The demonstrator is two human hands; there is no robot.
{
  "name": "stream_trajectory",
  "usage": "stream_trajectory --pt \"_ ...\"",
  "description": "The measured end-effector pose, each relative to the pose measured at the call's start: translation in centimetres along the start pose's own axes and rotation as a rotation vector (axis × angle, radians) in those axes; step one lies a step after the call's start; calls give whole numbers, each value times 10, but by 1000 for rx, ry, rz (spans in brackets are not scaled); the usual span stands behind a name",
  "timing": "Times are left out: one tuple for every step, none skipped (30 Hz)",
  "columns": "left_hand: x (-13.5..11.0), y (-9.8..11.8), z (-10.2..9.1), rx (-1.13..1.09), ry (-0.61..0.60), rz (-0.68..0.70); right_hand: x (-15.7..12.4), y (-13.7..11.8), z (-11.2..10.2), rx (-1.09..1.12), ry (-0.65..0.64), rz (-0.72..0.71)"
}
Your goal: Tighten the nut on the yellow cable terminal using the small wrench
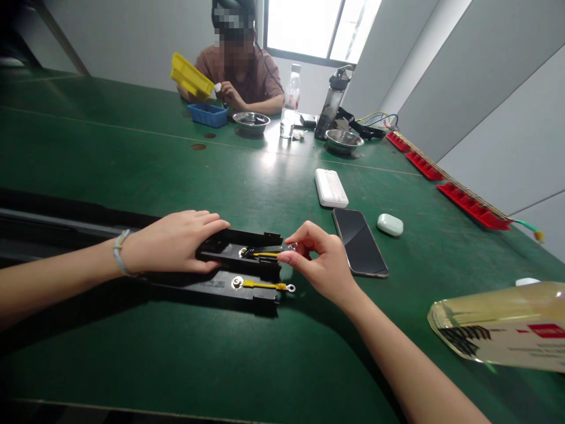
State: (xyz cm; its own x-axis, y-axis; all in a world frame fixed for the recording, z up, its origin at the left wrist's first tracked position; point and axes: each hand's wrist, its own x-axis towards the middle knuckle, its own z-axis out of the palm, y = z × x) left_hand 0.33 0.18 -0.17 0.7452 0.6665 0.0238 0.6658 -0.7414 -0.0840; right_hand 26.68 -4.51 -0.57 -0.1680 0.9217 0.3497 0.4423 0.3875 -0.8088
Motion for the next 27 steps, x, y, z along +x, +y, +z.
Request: stream_trajectory --pt "0 0 0 1 -2 -2 0 0 0 -3 0 -2" --pt "0 0 0 4 -4 -3 0 1 0 -5 -1 -5" --pt "0 0 0 5 -5 -3 0 1 -1 -7 -2 -8" --pt "0 0 0 7 -5 -2 0 1 -1 -8 -4 -13" --pt "0 0 0 8 -4 -1 0 2 -1 -6 -7 -17" --pt "0 0 0 8 -2 1 0 2 -1 -4 -8 -20" --pt "0 0 0 7 -1 3 0 2 -1 -3 -8 -21" --pt "0 0 0 6 1 4 0 1 -1 -3 -7 -21" --pt "0 0 0 5 2 4 1 1 -1 -3 -5 -19" --pt "0 0 0 5 2 3 1 1 -1 -3 -2 -15" --pt "0 0 0 4 0 1 1 1 0 -3 0 -11" --pt "0 0 0 3 -3 -2 1 1 0 -2 1 -8" --pt "0 0 0 2 -7 -6 1 1 0 0 -1 -8" --pt "0 0 0 1 -9 -8 1 1 0 1 -3 -9" --pt "0 0 0 1 -10 -9 1 1 0 2 -5 -11" --pt "0 0 0 1 -10 -9 1 1 0 3 -8 -14" --pt "0 0 0 2 -8 -7 1 2 0 4 -10 -18" --pt "0 0 0 3 -5 -4 0 2 0 5 -12 -20" --pt "0 -1 0 4 -1 -1 0 2 0 4 -13 -21" --pt "0 -1 0 4 1 3 0 3 0 4 -14 -21" --pt "0 -1 0 4 4 6 0 3 0 4 -14 -22" --pt "-1 -1 1 4 6 9 0 3 0 4 -13 -23" --pt "-1 -1 1 4 8 9 0 2 0 4 -11 -22" --pt "-1 -1 1 6 8 9 0 2 0 5 -9 -19" --pt "-1 -1 1 9 8 9 0 2 0 7 -9 -16" --pt "-1 0 0 11 7 8 1 1 -1 8 -11 -13" --pt "0 0 0 12 5 8 1 0 -1 9 -14 -10"
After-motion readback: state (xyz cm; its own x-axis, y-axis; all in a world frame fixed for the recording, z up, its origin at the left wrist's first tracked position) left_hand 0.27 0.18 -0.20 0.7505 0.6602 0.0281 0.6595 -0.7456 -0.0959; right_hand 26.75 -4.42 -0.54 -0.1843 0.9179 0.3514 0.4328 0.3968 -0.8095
